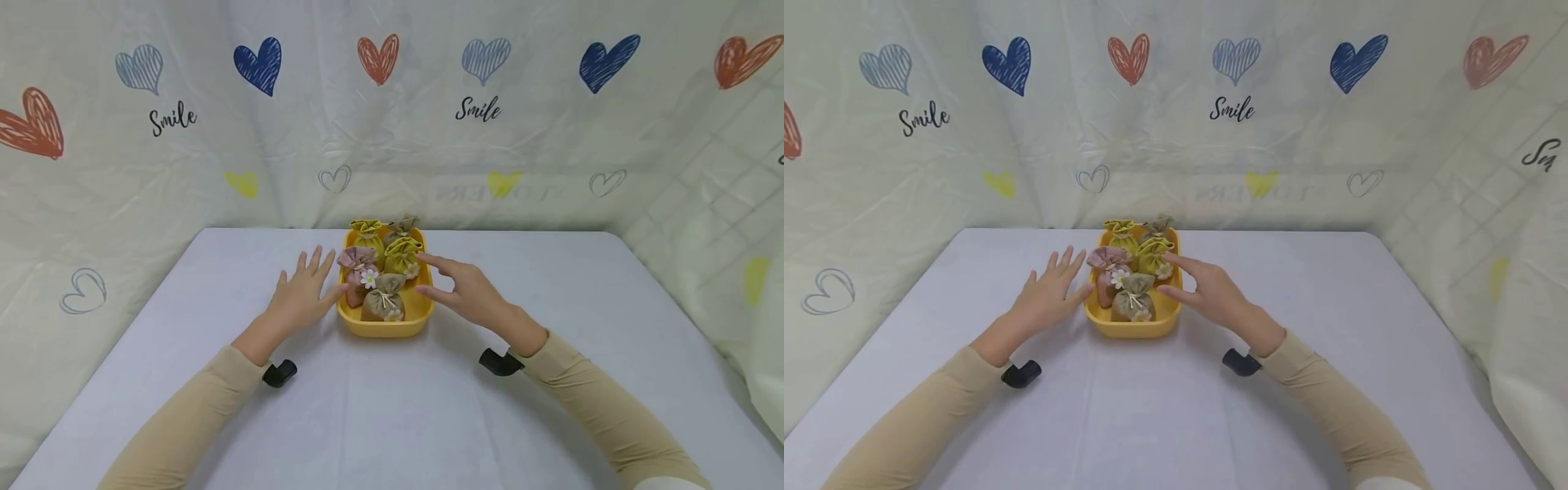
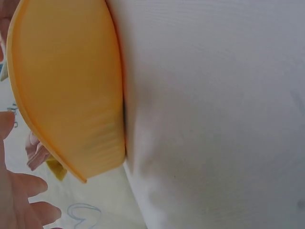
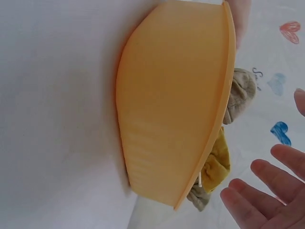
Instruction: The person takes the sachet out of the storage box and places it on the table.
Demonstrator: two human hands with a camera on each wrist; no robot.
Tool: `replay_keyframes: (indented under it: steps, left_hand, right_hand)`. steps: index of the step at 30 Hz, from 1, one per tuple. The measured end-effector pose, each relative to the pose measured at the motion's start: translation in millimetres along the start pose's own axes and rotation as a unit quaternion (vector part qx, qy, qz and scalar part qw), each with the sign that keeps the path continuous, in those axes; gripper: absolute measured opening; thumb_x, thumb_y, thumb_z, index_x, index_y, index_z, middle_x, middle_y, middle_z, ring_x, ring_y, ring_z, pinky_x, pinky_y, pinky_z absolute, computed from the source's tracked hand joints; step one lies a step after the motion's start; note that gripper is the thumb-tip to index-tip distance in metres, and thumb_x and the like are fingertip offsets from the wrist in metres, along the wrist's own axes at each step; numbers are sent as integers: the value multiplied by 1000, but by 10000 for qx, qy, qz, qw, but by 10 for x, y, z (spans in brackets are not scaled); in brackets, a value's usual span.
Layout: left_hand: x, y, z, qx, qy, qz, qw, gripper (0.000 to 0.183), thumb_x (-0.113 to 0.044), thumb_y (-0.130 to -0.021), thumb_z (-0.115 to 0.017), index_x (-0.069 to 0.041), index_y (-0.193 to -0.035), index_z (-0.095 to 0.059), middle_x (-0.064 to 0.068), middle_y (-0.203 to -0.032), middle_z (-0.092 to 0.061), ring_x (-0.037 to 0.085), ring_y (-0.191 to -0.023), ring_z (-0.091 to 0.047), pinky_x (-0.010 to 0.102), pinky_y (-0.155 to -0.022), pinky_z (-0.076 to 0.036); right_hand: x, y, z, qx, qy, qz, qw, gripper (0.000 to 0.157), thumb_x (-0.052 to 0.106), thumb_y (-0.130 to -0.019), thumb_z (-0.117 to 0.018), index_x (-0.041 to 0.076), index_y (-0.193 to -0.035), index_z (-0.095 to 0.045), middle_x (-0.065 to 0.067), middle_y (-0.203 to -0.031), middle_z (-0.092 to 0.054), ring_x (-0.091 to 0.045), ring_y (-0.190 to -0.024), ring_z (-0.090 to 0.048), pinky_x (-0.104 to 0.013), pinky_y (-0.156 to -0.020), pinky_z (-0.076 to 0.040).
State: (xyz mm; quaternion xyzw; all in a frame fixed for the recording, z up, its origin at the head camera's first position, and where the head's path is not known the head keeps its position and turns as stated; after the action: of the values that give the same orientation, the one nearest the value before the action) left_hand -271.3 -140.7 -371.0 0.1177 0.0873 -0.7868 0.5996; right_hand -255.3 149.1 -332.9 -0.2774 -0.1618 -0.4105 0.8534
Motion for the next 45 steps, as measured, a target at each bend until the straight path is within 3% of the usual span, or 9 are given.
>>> replay_keyframes:
  steps: [6,17,28,35,45]
  left_hand:
    - [-47,32,-36,69,-164,-87,9998,81,-59,-106,-39,-12,-166,-10,15,-171,-3,44,-154,-2,74,-114,-11]
    - [-79,63,-90,214,-218,-197,9993,85,-62,-105,-40,-6,-164,-17,14,-171,-5,45,-154,-4,73,-115,-11]
    - [-108,109,-120,245,-202,-297,9991,86,-65,-104,-41,-9,-165,-17,10,-171,-7,45,-154,-5,73,-115,-12]
    - [-120,127,-120,244,-255,-375,9987,87,-65,-103,-42,-11,-165,-17,8,-171,-11,46,-153,-7,74,-114,-13]
    - [-116,146,-139,293,-333,-370,9983,91,-70,-100,-43,-13,-166,-16,7,-169,-19,44,-154,-7,72,-115,-12]
  right_hand:
    - [-10,-33,-26,164,-705,-282,9970,58,22,-98,-73,0,-148,-53,-20,-149,-53,-45,-122,-61,-50,-102,-50]
    - [-31,-107,-79,504,-1503,-608,9855,57,20,-97,-74,-5,-145,-54,-19,-145,-57,-39,-131,-56,-47,-101,-51]
    - [-20,-244,-163,909,-1539,-741,9811,61,18,-96,-75,-2,-148,-51,-18,-138,-63,-34,-119,-65,-47,-96,-54]
    - [-26,-318,-242,1193,-1488,-725,9790,60,15,-95,-76,-2,-148,-52,-19,-138,-63,-34,-121,-64,-44,-98,-53]
    - [-70,-393,-272,1615,-1364,-1022,9720,64,18,-95,-76,-1,-150,-49,-20,-136,-63,-32,-122,-63,-44,-99,-53]
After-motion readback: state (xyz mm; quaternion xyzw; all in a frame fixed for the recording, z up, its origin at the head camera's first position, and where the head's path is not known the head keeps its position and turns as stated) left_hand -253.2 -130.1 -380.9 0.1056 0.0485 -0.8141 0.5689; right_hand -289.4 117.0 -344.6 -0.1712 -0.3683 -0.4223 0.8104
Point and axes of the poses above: each hand's wrist, its own y-axis away from the middle knuckle, its own z-axis out of the back of the hand, x = y × z, the point moved 4 cm from there along -y, towards the middle knuckle
